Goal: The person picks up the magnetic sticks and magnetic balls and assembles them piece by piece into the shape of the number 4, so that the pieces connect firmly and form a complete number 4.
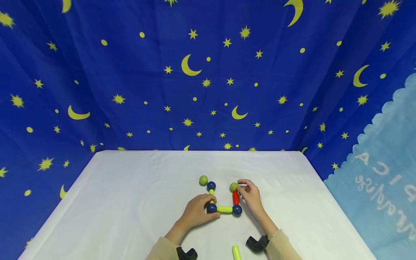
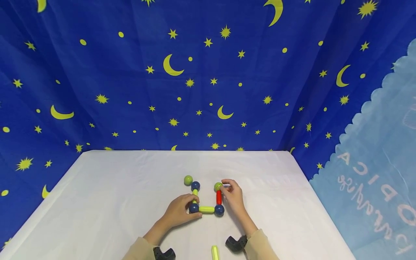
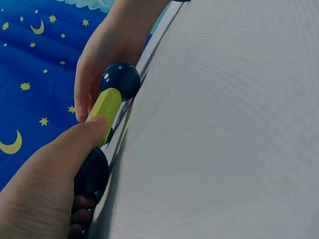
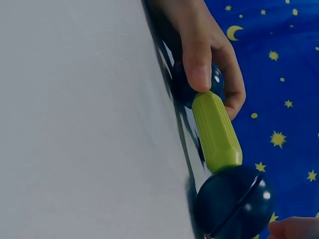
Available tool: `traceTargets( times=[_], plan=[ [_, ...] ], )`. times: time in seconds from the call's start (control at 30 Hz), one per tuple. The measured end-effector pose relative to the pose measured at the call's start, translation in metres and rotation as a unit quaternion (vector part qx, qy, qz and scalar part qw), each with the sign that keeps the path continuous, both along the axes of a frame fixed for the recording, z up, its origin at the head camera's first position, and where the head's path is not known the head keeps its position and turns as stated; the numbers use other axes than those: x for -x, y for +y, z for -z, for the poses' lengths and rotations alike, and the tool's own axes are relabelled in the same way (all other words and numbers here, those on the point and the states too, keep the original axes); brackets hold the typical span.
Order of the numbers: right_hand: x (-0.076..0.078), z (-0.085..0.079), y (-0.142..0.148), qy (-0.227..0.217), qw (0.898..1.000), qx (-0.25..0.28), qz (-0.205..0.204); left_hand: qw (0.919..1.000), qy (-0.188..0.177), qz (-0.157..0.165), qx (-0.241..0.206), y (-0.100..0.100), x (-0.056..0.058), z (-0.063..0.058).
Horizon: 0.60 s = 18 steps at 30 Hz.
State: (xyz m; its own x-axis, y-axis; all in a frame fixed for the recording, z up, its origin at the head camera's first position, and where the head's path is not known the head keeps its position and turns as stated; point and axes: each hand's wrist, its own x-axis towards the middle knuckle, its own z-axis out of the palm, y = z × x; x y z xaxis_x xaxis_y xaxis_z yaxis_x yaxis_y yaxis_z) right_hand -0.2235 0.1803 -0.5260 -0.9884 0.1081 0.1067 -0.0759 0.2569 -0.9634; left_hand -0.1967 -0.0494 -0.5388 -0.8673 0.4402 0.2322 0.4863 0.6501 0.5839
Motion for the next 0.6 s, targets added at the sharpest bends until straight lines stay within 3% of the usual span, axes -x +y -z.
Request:
traceTargets(
  times=[0.2, 0.4, 0.6],
  plan=[
    [-0.018, -0.007, 0.005, 0.028, 0.999, 0.007, 0.014, 0.9999, 0.010, 0.002, -0.009, 0.002, 0.000, 0.003],
    [-0.039, -0.012, 0.013, 0.006, 1.000, -0.006, 0.020, 1.0000, -0.001, 0.000, -0.007, 0.000, 0.000, 0.004],
    [-0.054, -0.015, 0.018, 0.011, 1.000, -0.009, 0.014, 0.9998, -0.018, -0.004, -0.012, -0.002, 0.001, 0.002]
  ],
)
